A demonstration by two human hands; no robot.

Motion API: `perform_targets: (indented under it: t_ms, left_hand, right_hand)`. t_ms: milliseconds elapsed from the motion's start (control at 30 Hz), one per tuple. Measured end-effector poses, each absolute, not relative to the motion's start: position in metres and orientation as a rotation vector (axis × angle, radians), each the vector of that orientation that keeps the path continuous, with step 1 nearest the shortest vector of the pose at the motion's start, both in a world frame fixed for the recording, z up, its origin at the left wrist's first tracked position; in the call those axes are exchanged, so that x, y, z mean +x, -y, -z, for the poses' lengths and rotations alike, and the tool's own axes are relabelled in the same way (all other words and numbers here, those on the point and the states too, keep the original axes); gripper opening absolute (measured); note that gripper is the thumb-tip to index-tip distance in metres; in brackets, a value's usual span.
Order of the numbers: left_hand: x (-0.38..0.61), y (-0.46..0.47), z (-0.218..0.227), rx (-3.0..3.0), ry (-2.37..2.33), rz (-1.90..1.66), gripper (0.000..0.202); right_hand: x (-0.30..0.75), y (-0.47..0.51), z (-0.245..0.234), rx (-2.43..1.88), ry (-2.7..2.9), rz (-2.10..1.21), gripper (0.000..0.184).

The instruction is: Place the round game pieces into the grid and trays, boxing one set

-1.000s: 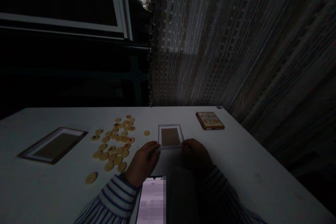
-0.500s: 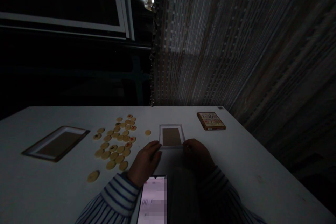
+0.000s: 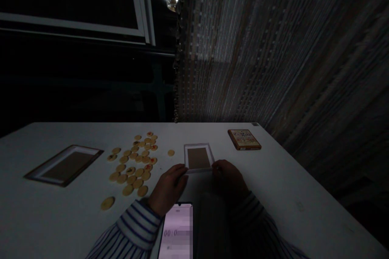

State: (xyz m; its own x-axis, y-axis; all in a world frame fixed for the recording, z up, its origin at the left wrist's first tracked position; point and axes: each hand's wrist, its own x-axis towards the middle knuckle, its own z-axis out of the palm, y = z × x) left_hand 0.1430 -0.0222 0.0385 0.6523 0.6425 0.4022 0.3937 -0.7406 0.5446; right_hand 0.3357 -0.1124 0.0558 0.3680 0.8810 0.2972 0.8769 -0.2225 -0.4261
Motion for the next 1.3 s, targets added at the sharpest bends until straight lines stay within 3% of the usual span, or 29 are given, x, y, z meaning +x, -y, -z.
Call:
perform_targets:
  t_ms: [1300]
  left_hand:
    - [0.1429, 0.0231, -0.0382, 2.449, -0.851, -0.826, 0.027]
  right_hand:
    - [0.3334, 0.1143, -0.0576, -2.129, 1.544, -0.004, 0.018]
